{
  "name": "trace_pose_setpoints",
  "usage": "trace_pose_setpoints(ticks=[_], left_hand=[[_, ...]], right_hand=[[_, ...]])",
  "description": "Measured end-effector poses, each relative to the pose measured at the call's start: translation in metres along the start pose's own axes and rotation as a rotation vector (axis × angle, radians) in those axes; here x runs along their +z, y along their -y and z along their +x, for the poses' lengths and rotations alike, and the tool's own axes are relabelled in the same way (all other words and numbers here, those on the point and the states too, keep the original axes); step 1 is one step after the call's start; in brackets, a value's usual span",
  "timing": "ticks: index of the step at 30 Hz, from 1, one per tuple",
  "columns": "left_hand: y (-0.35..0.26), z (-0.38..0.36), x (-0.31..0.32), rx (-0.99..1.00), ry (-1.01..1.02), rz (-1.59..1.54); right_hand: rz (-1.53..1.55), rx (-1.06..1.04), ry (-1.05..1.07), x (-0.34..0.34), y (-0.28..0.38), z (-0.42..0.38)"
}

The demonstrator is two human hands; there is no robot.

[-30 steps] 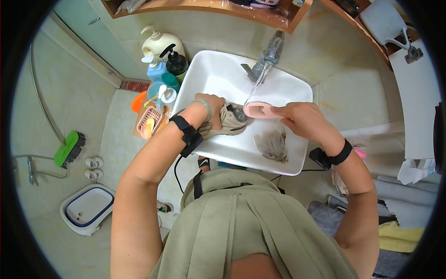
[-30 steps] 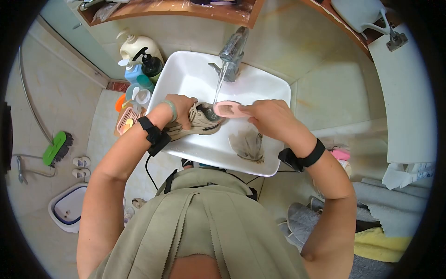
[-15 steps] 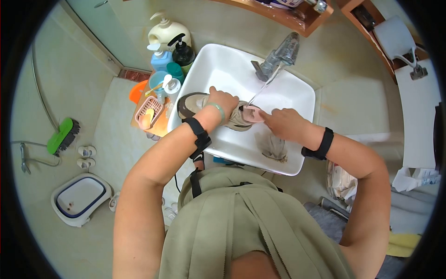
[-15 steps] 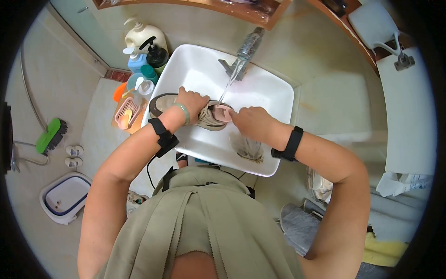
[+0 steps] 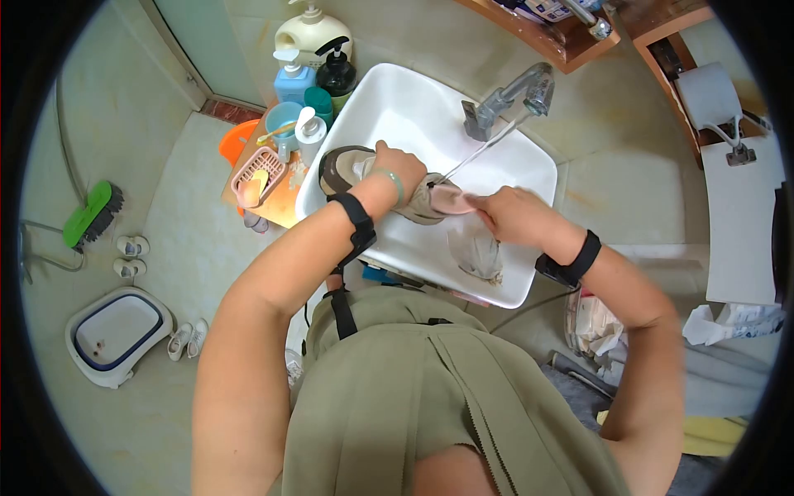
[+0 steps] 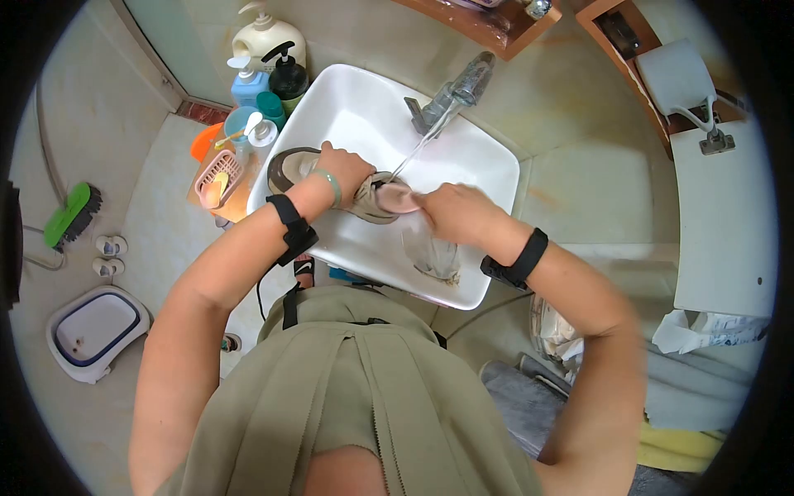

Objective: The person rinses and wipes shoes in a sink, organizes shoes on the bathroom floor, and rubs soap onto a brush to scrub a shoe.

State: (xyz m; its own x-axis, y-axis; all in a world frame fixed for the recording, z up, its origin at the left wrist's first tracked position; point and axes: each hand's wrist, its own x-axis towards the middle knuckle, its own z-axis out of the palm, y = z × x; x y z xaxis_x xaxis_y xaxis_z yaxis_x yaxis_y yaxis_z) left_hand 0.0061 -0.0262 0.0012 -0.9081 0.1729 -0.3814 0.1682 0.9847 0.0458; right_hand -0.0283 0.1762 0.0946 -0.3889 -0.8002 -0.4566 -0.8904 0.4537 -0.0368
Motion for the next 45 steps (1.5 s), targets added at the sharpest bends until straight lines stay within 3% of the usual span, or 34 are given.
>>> trace_pose_setpoints(ticks=[1,3,5,8,10,11,13,14,17,18,19,21,22,23,25,26,30,32,33,35,39,42,44,45], left_hand=[[0.002,0.001,-0.002,0.010,0.030,-0.020],[0.000,0.001,-0.001,0.003,0.025,-0.009],[0.000,0.002,0.000,-0.023,0.014,-0.011],[0.003,-0.001,0.005,-0.039,-0.038,-0.063],[0.006,0.000,0.006,-0.031,-0.053,-0.109],[0.006,0.000,0.007,-0.039,-0.059,-0.113],[0.004,-0.003,0.012,-0.060,-0.071,-0.085],[0.004,-0.003,0.014,-0.064,-0.075,-0.085],[0.000,-0.002,0.016,-0.074,-0.140,-0.110],[-0.001,-0.001,0.013,-0.054,-0.091,-0.080],[-0.001,-0.001,0.011,-0.037,-0.041,-0.050],[-0.001,-0.003,0.008,-0.037,-0.020,-0.045],[-0.001,-0.002,0.005,-0.034,-0.005,-0.037],[-0.001,0.000,0.004,-0.031,-0.002,-0.033],[0.000,0.004,0.001,-0.029,0.054,-0.041],[-0.001,0.005,0.001,-0.025,0.054,-0.041],[0.001,0.002,0.001,-0.042,0.059,-0.071],[0.003,-0.001,0.003,-0.051,0.045,-0.092],[0.004,-0.003,0.005,-0.045,-0.007,-0.107],[0.006,-0.005,0.008,-0.045,-0.053,-0.130],[0.006,-0.005,0.004,-0.003,-0.014,-0.118],[0.005,-0.010,-0.001,-0.011,-0.014,-0.141],[0.005,-0.019,-0.009,-0.021,-0.015,-0.168],[0.005,-0.026,-0.015,-0.023,-0.038,-0.145]], right_hand=[[-0.003,-0.001,-0.001,-0.006,0.001,0.002],[-0.463,-0.130,-0.068,-0.015,-0.002,0.008],[-0.521,-0.165,-0.117,-0.016,-0.004,0.013],[-0.469,-0.179,0.056,-0.012,-0.007,0.024],[0.015,-0.146,0.120,0.005,-0.015,0.031],[0.006,-0.151,0.119,0.004,-0.017,0.030],[1.259,0.535,0.477,-0.009,-0.001,0.020],[1.636,0.570,0.514,0.015,-0.011,0.017],[1.762,0.551,0.386,0.028,0.004,0.003],[1.425,0.409,0.307,0.035,0.001,0.004],[1.424,0.408,0.310,0.035,-0.008,0.004],[0.307,-0.037,-0.017,0.030,-0.023,0.005],[-0.075,-0.015,-0.029,-0.001,-0.004,-0.002],[-0.070,-0.012,-0.031,-0.010,-0.001,-0.002],[-0.517,-0.103,-0.178,-0.022,-0.007,0.005],[-0.542,-0.154,-0.254,-0.022,-0.012,0.008],[-0.504,-0.171,-0.239,-0.021,-0.023,0.000],[-0.189,0.062,-0.141,-0.028,-0.023,-0.020],[-0.193,0.054,-0.139,-0.031,-0.027,-0.029],[0.226,0.350,-0.147,-0.031,-0.036,-0.049],[0.527,0.407,-0.287,0.019,-0.059,-0.071],[0.731,0.279,-0.469,0.036,-0.055,-0.077],[1.104,0.524,-0.403,0.020,-0.035,-0.085],[1.108,0.519,-0.401,0.031,-0.041,-0.090]])
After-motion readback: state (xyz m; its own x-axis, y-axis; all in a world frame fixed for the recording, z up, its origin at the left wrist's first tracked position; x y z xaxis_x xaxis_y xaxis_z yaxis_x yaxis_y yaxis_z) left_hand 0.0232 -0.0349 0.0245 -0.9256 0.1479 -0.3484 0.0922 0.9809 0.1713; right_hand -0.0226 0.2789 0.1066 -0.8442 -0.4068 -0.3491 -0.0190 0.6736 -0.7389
